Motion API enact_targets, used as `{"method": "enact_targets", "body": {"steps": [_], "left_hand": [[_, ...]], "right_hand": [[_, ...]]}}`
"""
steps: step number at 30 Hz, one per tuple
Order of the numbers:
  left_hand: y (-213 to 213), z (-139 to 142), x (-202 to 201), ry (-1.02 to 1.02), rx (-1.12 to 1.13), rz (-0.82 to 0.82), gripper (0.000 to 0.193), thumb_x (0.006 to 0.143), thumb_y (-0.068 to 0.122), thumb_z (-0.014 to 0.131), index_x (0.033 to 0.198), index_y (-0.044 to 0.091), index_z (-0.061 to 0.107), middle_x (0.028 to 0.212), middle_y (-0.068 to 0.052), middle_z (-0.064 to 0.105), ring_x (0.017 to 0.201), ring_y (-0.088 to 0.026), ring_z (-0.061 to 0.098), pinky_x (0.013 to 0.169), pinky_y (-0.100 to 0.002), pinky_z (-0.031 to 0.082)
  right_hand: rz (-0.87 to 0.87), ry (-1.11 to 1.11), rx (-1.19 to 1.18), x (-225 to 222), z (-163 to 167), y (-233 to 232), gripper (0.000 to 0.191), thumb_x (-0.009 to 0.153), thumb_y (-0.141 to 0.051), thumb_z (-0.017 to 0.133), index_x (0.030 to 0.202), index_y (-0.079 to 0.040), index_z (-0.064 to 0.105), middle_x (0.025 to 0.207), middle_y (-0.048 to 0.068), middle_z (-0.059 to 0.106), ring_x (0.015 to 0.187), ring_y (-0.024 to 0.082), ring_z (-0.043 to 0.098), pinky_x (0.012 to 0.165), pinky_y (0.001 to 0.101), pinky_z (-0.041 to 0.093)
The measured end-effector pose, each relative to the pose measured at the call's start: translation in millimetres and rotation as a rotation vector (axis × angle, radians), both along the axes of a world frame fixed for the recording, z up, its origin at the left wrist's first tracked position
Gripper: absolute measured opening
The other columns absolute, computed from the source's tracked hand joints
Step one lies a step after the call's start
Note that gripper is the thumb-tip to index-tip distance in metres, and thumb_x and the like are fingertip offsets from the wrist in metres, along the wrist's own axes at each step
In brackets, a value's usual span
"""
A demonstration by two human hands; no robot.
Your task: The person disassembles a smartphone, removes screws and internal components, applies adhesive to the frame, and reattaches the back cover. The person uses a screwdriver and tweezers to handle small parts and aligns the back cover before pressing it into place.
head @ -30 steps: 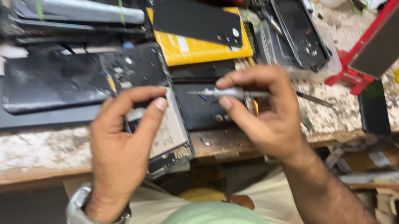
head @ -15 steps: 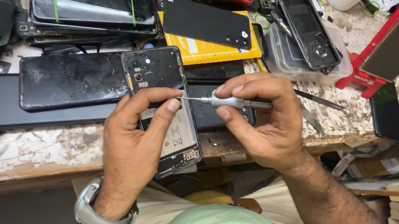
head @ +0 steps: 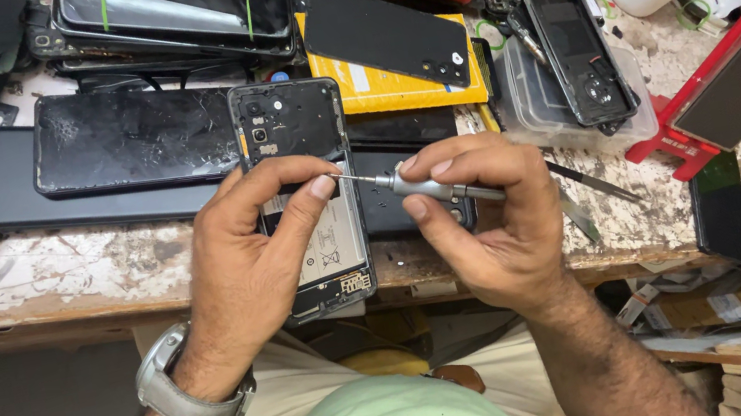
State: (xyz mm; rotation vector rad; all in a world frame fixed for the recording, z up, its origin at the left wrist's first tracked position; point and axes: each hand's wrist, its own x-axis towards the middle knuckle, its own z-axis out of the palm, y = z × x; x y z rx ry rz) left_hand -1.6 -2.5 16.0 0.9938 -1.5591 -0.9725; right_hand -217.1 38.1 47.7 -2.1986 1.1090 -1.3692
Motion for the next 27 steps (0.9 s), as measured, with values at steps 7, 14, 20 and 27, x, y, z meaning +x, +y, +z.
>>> {"method": "enact_targets", "body": {"steps": [7,14,20,27], "left_hand": [[-0.5,-1.7,0.0,0.025,0.013,-0.016,0.013,0.097,0.017,0.071,0.106,0.010,0.077,0.098,-0.002,0.077,0.092,-0.014,0.066,0.083,-0.029,0.052],[-1.3,-0.2,1.1,0.015,0.041,-0.043,0.016,0.096,0.017,0.071,0.110,0.011,0.076,0.102,-0.005,0.078,0.098,-0.017,0.072,0.088,-0.030,0.054],[1.1,3.8,-0.4,0.118,-0.091,-0.062,0.069,0.094,0.007,0.066,0.156,0.010,0.034,0.145,-0.014,0.062,0.128,-0.023,0.066,0.106,-0.035,0.051],[2.6,2.9,2.8,0.078,0.034,-0.112,0.100,0.089,0.003,0.061,0.167,0.014,0.000,0.137,-0.015,0.071,0.118,-0.020,0.074,0.101,-0.033,0.056]], "right_hand": [[0.017,0.057,-0.037,2.0,8.5,-3.2,0.039,0.096,0.010,0.074,0.120,-0.006,0.048,0.116,0.015,0.067,0.106,0.021,0.071,0.092,0.0311,0.060],[0.023,0.102,-0.029,-5.1,10.3,-4.4,0.040,0.093,0.011,0.074,0.119,-0.007,0.050,0.112,0.014,0.070,0.105,0.023,0.073,0.088,0.0314,0.061],[0.012,-0.038,0.028,-4.0,10.5,-5.5,0.036,0.101,0.015,0.068,0.123,-0.005,0.047,0.122,0.016,0.064,0.114,0.022,0.067,0.099,0.0338,0.059],[0.038,0.183,-0.103,3.3,33.0,-17.5,0.041,0.098,0.012,0.073,0.124,-0.004,0.046,0.120,0.017,0.069,0.111,0.024,0.072,0.097,0.0315,0.061]]}}
